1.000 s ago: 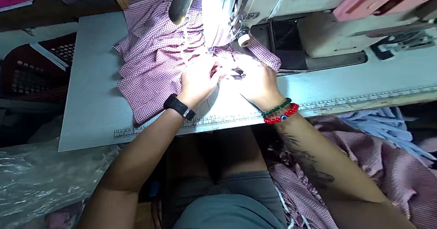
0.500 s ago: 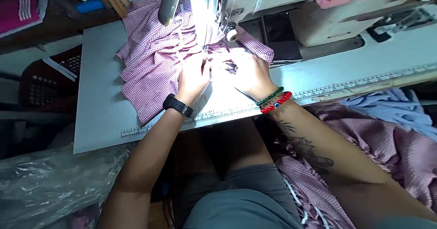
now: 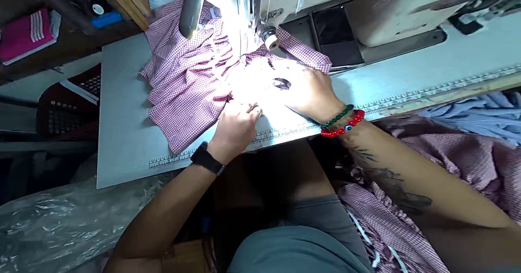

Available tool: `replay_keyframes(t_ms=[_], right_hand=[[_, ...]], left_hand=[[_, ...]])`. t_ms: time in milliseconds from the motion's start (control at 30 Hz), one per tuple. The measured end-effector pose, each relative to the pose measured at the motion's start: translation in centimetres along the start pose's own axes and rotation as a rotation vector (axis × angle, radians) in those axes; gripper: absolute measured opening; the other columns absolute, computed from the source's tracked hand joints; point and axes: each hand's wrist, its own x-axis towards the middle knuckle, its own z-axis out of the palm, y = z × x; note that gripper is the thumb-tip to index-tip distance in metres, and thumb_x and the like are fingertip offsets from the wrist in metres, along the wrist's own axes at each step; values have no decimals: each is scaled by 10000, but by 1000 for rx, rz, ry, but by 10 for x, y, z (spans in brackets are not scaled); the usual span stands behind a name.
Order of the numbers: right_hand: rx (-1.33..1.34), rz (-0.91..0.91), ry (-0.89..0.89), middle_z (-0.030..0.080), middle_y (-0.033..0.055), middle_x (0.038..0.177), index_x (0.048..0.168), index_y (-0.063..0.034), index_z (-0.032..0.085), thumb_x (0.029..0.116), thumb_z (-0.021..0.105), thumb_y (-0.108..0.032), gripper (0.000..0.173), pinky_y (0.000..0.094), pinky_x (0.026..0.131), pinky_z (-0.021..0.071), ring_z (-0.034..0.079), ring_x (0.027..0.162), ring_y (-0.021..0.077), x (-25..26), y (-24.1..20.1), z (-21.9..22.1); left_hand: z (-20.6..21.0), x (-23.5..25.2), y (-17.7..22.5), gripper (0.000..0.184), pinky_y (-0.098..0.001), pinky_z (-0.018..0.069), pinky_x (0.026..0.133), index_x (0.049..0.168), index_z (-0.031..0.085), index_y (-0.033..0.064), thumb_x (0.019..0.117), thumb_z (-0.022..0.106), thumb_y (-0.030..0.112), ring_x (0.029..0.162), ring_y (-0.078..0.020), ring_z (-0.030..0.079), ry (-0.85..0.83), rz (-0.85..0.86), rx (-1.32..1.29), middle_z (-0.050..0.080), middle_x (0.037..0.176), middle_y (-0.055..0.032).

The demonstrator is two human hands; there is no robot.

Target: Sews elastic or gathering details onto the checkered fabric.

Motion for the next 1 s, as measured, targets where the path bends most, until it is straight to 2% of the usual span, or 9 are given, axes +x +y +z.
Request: replay_keyframes(t_ms=[67,167,267,367,467,667,733,867,1000], right_hand=[[-1,-1,-15,683,111,1323,1273,-192,725,962,598,-461,430,620,881,519,664,1167,354,7,2,1],[-11,-3,-27,722,148,1173,1236,-176,737,967,598,-398,375,629,839,517,681,1096,377,17,2,2],[-5,19,-79,717,130,1196,1265,-247,733,960,598,-451,391,622,844,511,673,1114,362,29,1,-2],[9,10,-81,716,148,1188,1237,-222,743,965,597,-460,390,631,832,507,677,1089,382,42,4,1],[6,36,-103,715,140,1234,1258,-232,734,973,583,-485,410,634,930,484,651,1182,377,56,3,-1],[60,135,-131,646,196,1332,1248,-135,721,938,668,-326,368,677,904,452,601,1224,429,81,-10,-10],[92,127,-117,665,208,1275,1220,-120,721,932,670,-299,343,680,898,452,609,1207,429,87,-11,-10],[122,113,-159,646,314,1198,1191,-6,685,989,610,-249,324,710,858,434,596,1167,520,94,-16,-23],[138,127,-223,622,332,1228,1202,44,663,990,596,-172,310,704,901,419,574,1196,525,104,-17,-30]], left_hand=[[3,3,-7,189,-433,557,853,1006,769,32,928,599,5,962,-280,708,26,-6,-19,742,1047,-123],[3,8,-17,195,-420,539,905,1009,773,28,945,590,16,1006,-283,688,49,-12,-55,737,1056,-123],[-1,16,-24,179,-430,535,935,1011,771,23,949,603,16,1047,-295,679,43,-31,-87,730,1075,-136],[2,23,-34,173,-416,546,908,998,771,28,962,602,28,1021,-269,693,56,-35,-111,735,1054,-132],[6,31,-44,183,-418,531,931,979,766,12,975,584,23,1027,-267,693,93,-29,-137,742,1040,-135],[9,46,-66,183,-424,510,950,963,773,26,977,591,36,1022,-256,693,105,-19,-142,748,1017,-120],[7,49,-73,176,-393,531,940,978,783,37,968,608,36,1028,-235,699,113,-11,-149,752,1024,-117],[-5,55,-91,142,-369,520,1026,1008,779,-1,962,654,48,1126,-223,690,52,25,-347,750,1103,-150],[-11,73,-116,152,-226,566,825,953,745,9,979,666,137,863,-32,682,87,-218,-501,733,943,-42]])
